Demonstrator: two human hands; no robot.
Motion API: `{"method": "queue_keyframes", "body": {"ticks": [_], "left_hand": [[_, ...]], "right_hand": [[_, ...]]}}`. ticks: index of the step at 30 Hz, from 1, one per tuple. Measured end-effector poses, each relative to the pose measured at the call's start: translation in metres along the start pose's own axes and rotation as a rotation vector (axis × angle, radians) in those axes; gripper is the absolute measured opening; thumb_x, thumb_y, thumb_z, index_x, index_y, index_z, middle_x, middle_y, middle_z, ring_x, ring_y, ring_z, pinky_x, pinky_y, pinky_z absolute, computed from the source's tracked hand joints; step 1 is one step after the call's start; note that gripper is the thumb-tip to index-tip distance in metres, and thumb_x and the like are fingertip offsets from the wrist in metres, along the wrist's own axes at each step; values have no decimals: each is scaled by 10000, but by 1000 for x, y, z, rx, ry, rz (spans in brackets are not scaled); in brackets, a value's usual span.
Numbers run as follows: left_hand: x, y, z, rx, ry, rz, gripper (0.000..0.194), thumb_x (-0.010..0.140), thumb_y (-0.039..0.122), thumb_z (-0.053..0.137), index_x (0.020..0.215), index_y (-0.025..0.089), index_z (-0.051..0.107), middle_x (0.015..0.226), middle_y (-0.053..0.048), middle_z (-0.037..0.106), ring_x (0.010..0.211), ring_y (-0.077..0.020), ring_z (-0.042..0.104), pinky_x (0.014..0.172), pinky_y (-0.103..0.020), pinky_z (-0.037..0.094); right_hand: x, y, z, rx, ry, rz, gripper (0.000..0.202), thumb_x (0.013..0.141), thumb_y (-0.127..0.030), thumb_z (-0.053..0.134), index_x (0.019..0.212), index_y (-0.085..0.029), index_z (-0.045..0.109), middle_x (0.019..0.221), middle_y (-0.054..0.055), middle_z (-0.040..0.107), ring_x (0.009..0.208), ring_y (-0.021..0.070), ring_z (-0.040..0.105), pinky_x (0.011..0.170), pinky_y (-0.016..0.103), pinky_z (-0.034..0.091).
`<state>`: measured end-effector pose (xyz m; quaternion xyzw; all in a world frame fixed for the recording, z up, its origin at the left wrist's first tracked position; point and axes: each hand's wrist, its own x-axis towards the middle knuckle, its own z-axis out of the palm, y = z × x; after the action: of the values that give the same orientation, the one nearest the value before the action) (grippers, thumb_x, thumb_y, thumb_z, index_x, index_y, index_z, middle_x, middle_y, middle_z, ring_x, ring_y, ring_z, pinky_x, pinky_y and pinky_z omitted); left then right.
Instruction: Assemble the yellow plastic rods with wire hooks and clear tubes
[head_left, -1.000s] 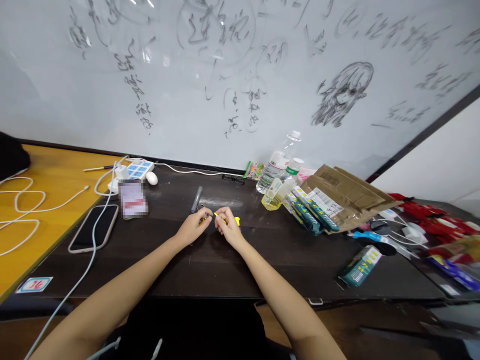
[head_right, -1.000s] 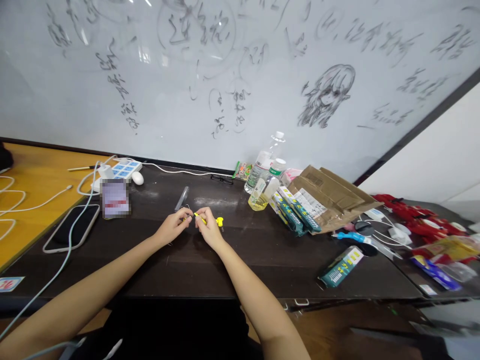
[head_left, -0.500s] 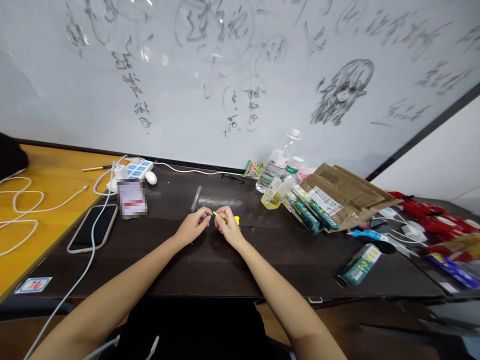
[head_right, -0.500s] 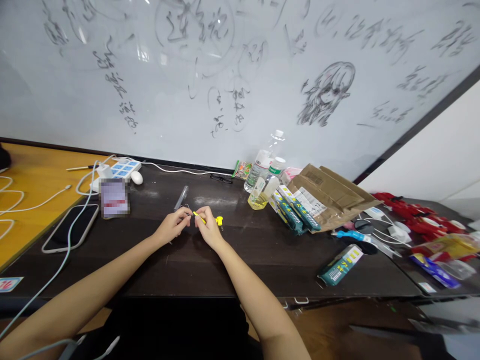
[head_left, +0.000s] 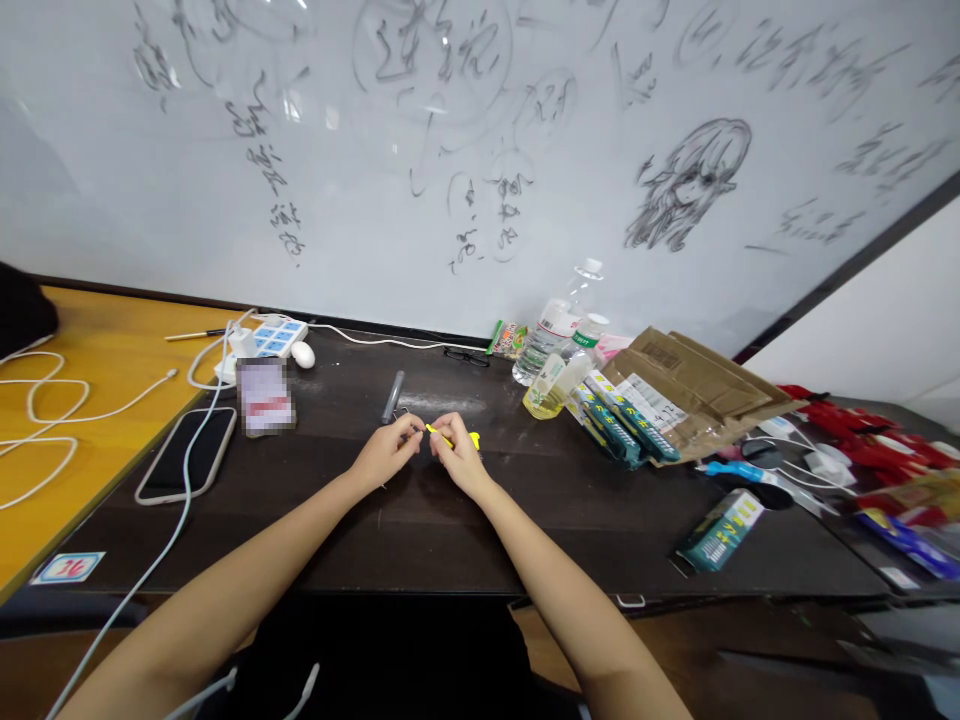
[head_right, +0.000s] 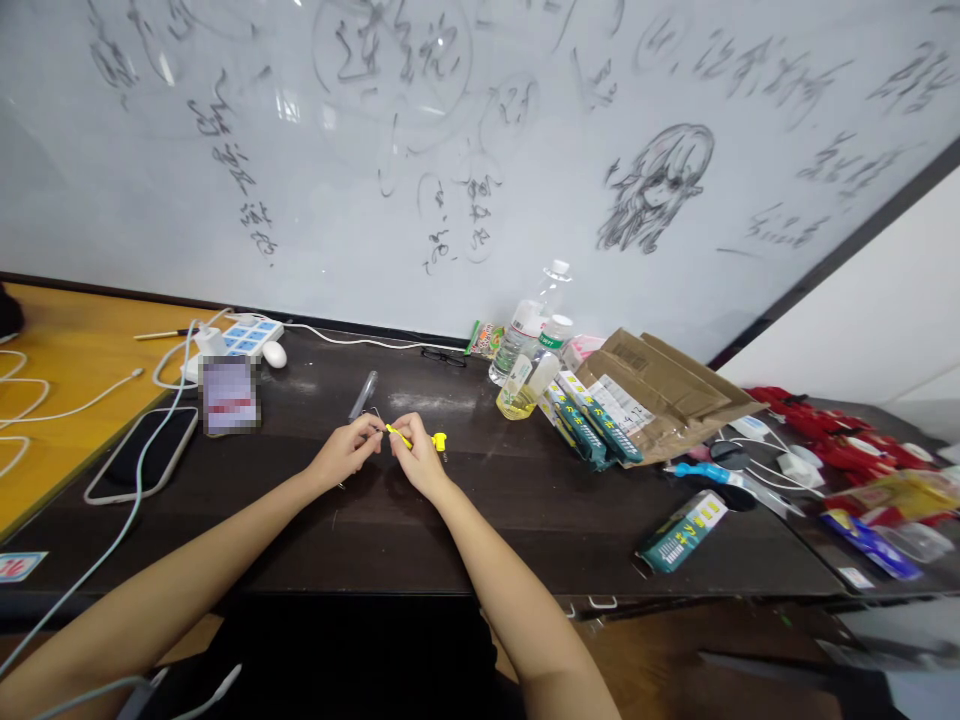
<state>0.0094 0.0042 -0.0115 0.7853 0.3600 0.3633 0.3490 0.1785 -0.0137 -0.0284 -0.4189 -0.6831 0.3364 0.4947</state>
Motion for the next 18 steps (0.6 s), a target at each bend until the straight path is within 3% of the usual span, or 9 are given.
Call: {"method": "queue_keyframes", "body": {"ticks": [12, 18], "left_hand": [[1, -3, 1, 28, 9, 27, 179, 873, 316, 421, 977, 199, 505, 681, 37, 582, 466, -78, 493, 485, -184, 377], [1, -7, 2, 50, 26, 61, 162, 869, 290, 440, 969, 195, 523, 684, 20, 603, 573, -112, 567, 583, -213, 424]], "right_hand": [[0, 2, 0, -40, -6, -47, 166, 881, -364, 441, 956, -219, 411, 622, -55, 489, 561, 115, 455, 593, 245, 372], [-1, 3, 1, -25, -4, -32, 168, 863, -367, 468, 925, -220, 417, 623, -54, 481, 562, 112, 447, 578, 233, 363]]}}
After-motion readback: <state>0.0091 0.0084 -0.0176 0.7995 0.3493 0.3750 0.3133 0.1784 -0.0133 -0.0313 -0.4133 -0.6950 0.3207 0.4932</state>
